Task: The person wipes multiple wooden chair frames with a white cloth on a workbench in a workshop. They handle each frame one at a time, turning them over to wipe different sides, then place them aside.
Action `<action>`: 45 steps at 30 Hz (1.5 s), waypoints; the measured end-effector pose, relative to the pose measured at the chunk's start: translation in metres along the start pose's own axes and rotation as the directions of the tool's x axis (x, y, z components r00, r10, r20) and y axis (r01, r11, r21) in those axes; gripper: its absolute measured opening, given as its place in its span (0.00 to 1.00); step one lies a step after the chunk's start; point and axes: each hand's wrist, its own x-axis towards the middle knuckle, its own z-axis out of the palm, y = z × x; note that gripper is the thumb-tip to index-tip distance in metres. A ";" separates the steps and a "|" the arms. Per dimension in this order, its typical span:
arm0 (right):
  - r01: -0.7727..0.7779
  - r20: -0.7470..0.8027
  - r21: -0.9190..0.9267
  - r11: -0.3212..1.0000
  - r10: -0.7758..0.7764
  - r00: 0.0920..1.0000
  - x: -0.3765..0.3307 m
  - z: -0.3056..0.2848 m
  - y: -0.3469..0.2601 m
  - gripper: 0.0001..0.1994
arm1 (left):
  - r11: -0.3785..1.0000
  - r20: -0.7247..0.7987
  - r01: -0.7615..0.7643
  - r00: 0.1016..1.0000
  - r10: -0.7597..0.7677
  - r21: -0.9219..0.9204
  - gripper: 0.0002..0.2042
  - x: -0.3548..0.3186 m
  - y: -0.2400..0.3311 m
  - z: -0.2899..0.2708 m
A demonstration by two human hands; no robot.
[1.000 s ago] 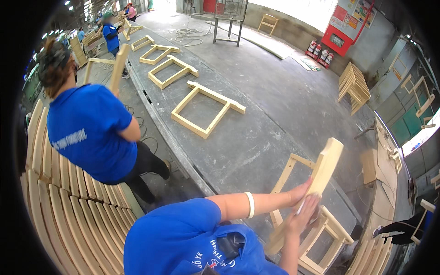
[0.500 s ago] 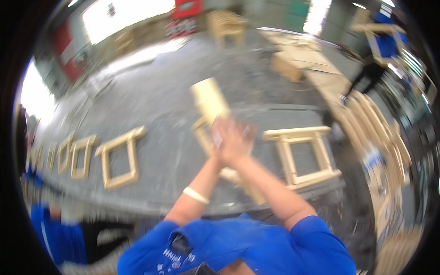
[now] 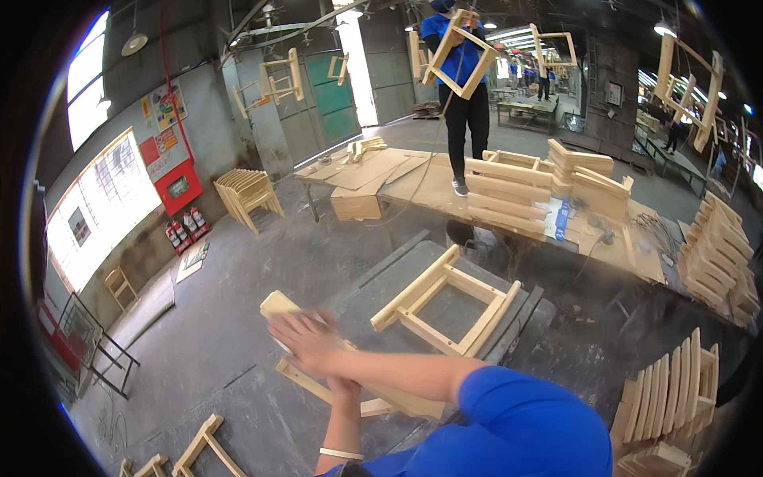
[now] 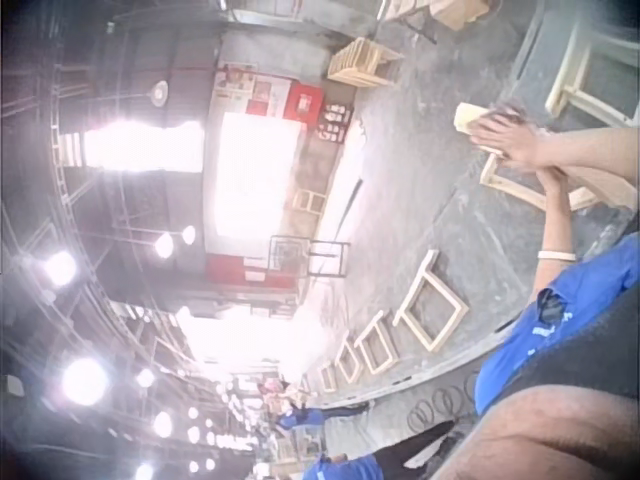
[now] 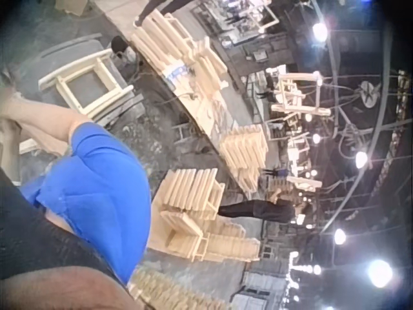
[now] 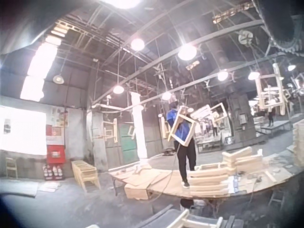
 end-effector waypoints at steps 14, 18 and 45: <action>-0.093 0.334 -0.108 0.990 0.125 0.934 -0.200 -0.015 0.006 0.33 | 0.988 0.112 -0.129 0.987 0.119 0.085 0.39 0.043 0.076 -0.037; -0.125 0.391 -0.051 0.991 0.135 0.910 -0.217 -0.014 -0.002 0.33 | 0.993 0.082 -0.114 0.990 0.112 0.016 0.38 0.034 0.066 -0.015; 0.039 0.117 -0.059 0.997 -0.031 0.993 0.008 0.015 -0.016 0.34 | 0.996 -0.024 -0.060 0.998 0.061 0.064 0.34 0.008 0.031 -0.006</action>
